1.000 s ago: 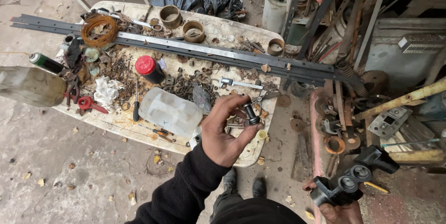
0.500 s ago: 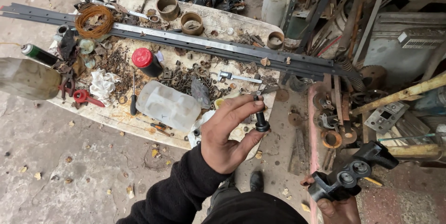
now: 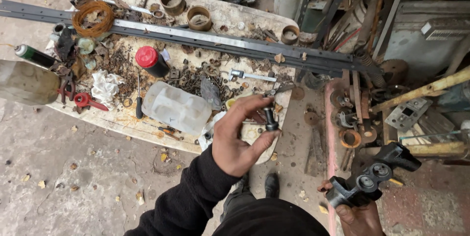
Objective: The person uses a screwdriver to manipulate a small black mechanical part held in a vise, then removes it and places it on a cluttered workbench. They pick up a spray can and apply lubricant to the part, then return the can to a shelf. Finally, they pick up another small part and a screwdriver to continue working on it.
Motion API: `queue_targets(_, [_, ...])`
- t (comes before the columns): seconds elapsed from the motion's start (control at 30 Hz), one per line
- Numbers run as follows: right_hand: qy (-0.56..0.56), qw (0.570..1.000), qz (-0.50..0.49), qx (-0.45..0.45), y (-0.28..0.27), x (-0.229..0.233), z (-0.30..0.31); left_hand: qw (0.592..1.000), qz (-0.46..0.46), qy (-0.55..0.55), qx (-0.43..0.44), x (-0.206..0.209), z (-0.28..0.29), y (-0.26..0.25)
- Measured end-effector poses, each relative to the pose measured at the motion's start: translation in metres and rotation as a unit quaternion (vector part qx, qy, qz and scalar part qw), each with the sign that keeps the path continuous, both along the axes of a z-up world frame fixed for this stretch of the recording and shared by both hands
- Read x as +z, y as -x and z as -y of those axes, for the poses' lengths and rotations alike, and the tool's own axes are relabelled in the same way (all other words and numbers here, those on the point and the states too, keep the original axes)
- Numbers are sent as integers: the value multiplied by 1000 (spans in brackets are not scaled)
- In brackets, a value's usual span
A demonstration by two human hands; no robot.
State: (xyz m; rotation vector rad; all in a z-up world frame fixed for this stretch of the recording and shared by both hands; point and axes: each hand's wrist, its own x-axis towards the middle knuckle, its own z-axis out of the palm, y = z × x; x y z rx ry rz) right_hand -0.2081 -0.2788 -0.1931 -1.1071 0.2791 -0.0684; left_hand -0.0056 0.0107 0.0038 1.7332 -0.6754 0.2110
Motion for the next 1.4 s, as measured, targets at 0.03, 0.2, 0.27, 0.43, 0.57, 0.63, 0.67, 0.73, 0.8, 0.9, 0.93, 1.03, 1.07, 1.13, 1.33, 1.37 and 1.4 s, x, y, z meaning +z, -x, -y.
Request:
queue_targets(0.03, [-10,1000,5,5,0,6,-2,1000,-26,10,1,-11,0,-2])
queue_targets(0.2, [-24,999,-42,-11,9,6,-8,978,-196,69,19,-117,-13,-13])
queue_targets(0.27, [-22,998,-56,-18,15,0,-7,962,-256,82,39,-171,-21,-12])
queue_targets(0.43, [-15,997,-71,-23,27,-8,-3,925,-357,-85,102,-303,-33,-2])
queue_targets(0.57, [-15,992,-116,-51,42,-13,-6,921,-304,-227,90,-398,-37,-2])
queue_targets(0.63, [0,995,-80,-54,53,-22,-4,905,-293,-303,64,-431,-35,-10])
queue_targets(0.67, [0,995,-84,-57,56,-24,-4,904,-295,-304,61,-446,-33,-15])
queue_targets(0.73, [15,996,-65,-61,62,-29,-4,891,-261,-367,49,-476,-27,-26])
queue_targets(0.8, [35,995,-70,-61,71,-34,-1,882,-247,-398,43,-492,-22,-33])
queue_targets(0.9, [16,997,-75,-31,137,-125,38,867,-237,-438,31,-498,-15,-37])
queue_targets(0.93, [-22,997,-72,1,181,-160,44,861,-241,-447,26,-497,-13,-39])
queue_targets(1.03, [-136,985,-62,91,257,-391,140,853,-240,-464,0,-493,-9,-35])
queue_targets(1.07, [-137,985,-62,86,279,-363,128,852,-239,-465,-3,-492,-9,-35])
queue_targets(1.13, [-116,989,-76,45,292,-317,90,849,-246,-467,8,-490,-11,-34])
queue_targets(1.33, [-55,989,-119,-69,123,-29,-12,860,-251,-444,6,-483,-17,-39])
queue_targets(1.37, [-44,987,-126,-86,112,-29,-7,859,-251,-445,6,-483,-19,-38])
queue_targets(1.4, [-33,985,-133,-104,101,-29,-3,860,-250,-445,3,-484,-19,-38])
